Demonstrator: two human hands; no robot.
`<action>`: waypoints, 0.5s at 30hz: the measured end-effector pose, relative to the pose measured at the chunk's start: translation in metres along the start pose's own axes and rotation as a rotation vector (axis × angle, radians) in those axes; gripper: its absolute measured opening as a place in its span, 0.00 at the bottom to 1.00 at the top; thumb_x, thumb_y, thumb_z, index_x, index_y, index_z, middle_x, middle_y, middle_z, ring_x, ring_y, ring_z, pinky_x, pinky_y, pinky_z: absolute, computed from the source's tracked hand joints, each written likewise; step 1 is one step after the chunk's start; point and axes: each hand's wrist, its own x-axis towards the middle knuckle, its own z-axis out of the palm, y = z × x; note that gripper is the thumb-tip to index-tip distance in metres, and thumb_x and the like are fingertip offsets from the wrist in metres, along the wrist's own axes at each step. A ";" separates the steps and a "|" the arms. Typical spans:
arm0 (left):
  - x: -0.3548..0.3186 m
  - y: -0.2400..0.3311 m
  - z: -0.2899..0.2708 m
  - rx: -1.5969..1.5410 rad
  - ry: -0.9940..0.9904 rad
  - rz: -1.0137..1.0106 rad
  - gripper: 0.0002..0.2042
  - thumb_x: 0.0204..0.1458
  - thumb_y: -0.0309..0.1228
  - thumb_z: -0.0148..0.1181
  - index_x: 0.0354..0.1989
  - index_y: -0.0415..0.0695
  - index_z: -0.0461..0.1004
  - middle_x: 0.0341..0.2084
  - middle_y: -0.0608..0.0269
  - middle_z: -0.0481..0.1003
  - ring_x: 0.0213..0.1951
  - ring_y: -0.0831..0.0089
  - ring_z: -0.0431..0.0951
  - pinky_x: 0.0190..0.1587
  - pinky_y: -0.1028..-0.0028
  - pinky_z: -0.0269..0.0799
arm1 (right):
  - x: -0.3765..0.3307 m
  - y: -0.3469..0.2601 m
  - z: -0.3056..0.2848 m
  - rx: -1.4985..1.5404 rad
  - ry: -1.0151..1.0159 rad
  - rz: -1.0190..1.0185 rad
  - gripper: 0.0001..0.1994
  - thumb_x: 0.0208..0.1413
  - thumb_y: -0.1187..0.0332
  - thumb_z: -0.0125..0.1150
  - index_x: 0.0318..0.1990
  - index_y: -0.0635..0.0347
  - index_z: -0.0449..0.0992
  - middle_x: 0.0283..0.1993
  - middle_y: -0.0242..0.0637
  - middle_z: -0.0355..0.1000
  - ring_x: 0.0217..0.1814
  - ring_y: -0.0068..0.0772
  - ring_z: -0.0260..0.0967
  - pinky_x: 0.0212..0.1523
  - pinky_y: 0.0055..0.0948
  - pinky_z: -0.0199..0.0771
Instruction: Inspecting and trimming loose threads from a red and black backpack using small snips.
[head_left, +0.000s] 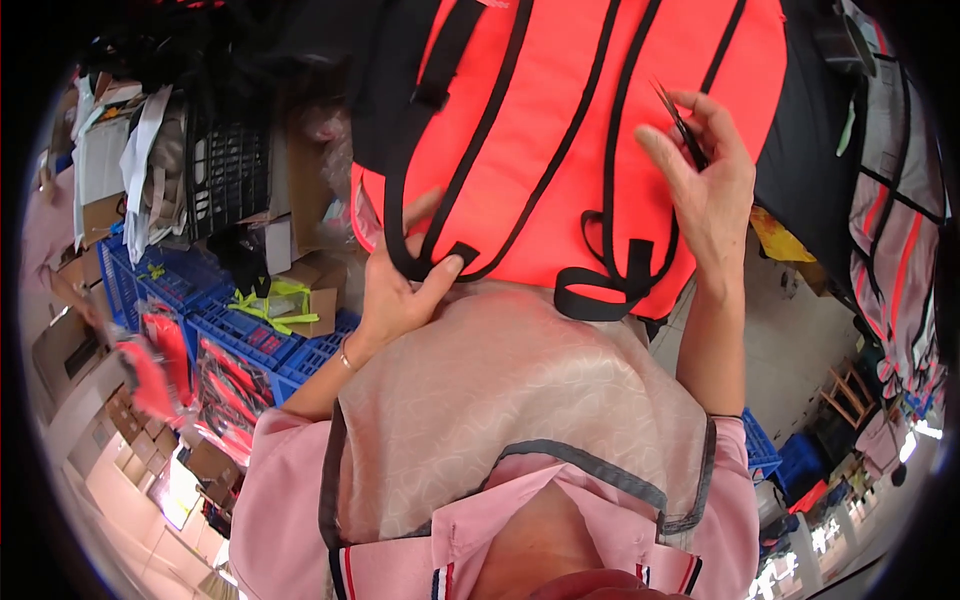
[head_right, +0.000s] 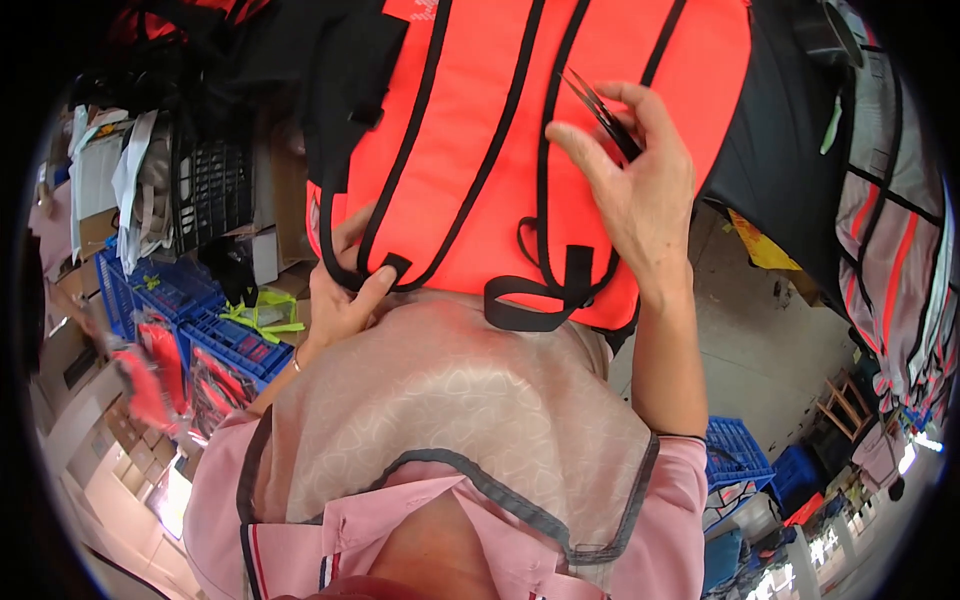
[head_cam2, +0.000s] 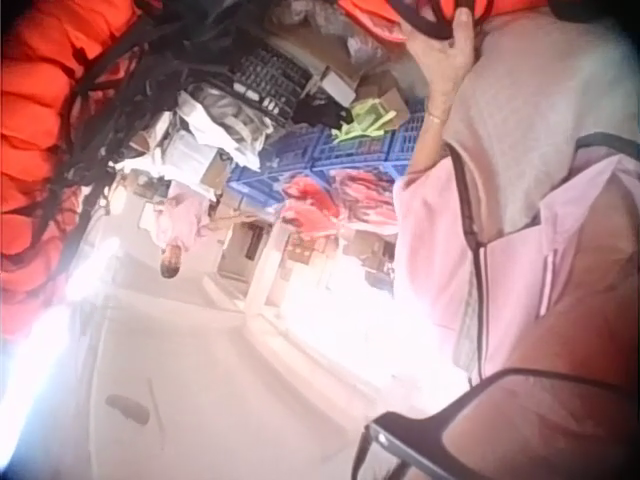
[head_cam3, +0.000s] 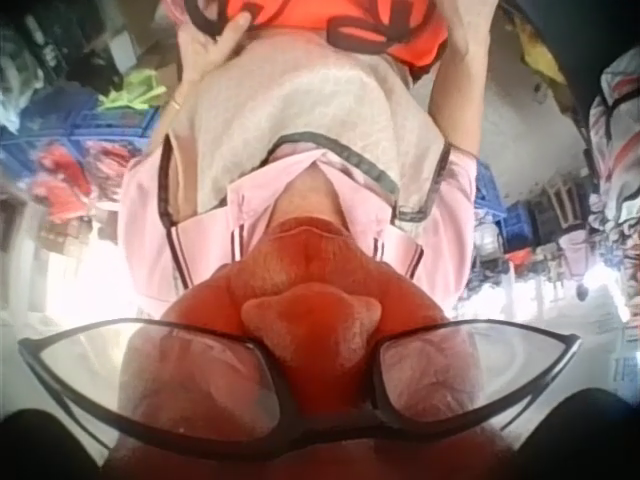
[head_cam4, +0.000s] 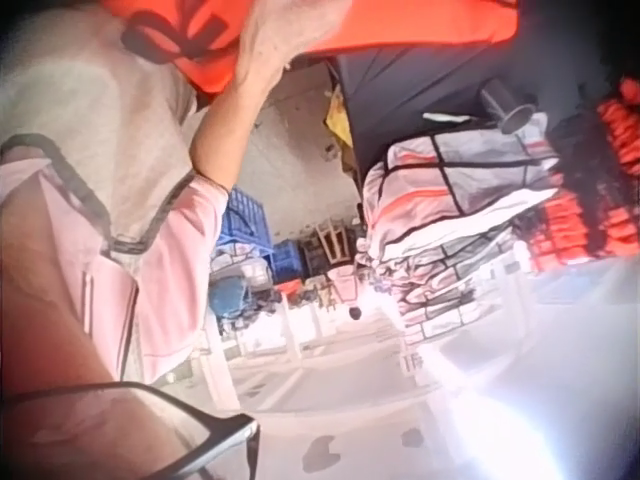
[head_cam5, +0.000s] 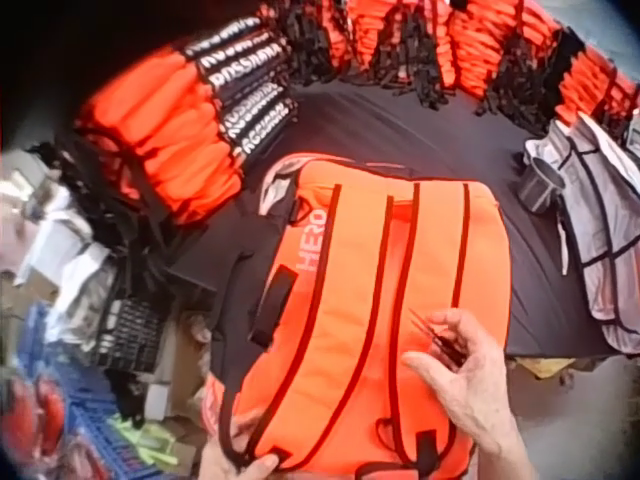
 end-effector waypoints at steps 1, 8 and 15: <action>-0.011 0.010 -0.004 -0.293 0.019 -0.260 0.15 0.54 0.29 0.64 0.47 0.33 0.77 0.53 0.52 0.73 0.42 0.71 0.80 0.42 0.76 0.74 | 0.006 -0.003 0.006 0.021 -0.040 -0.027 0.22 0.50 0.63 0.73 0.48 0.64 0.74 0.34 0.35 0.76 0.33 0.25 0.72 0.37 0.26 0.73; -0.039 -0.033 -0.098 -0.138 -0.672 -0.779 0.15 0.54 0.26 0.65 0.50 0.36 0.75 0.30 0.66 0.79 0.28 0.81 0.76 0.32 0.78 0.73 | 0.032 0.031 0.028 0.125 -0.131 0.119 0.13 0.55 0.71 0.68 0.45 0.65 0.76 0.26 0.26 0.71 0.32 0.13 0.67 0.34 0.17 0.65; 0.123 0.052 -0.104 -0.103 0.343 -0.044 0.11 0.55 0.25 0.61 0.46 0.36 0.78 0.33 0.62 0.80 0.34 0.79 0.78 0.39 0.80 0.73 | 0.027 0.027 0.020 0.770 0.035 0.270 0.08 0.60 0.65 0.64 0.33 0.56 0.73 0.20 0.15 0.56 0.16 0.07 0.46 0.15 0.15 0.42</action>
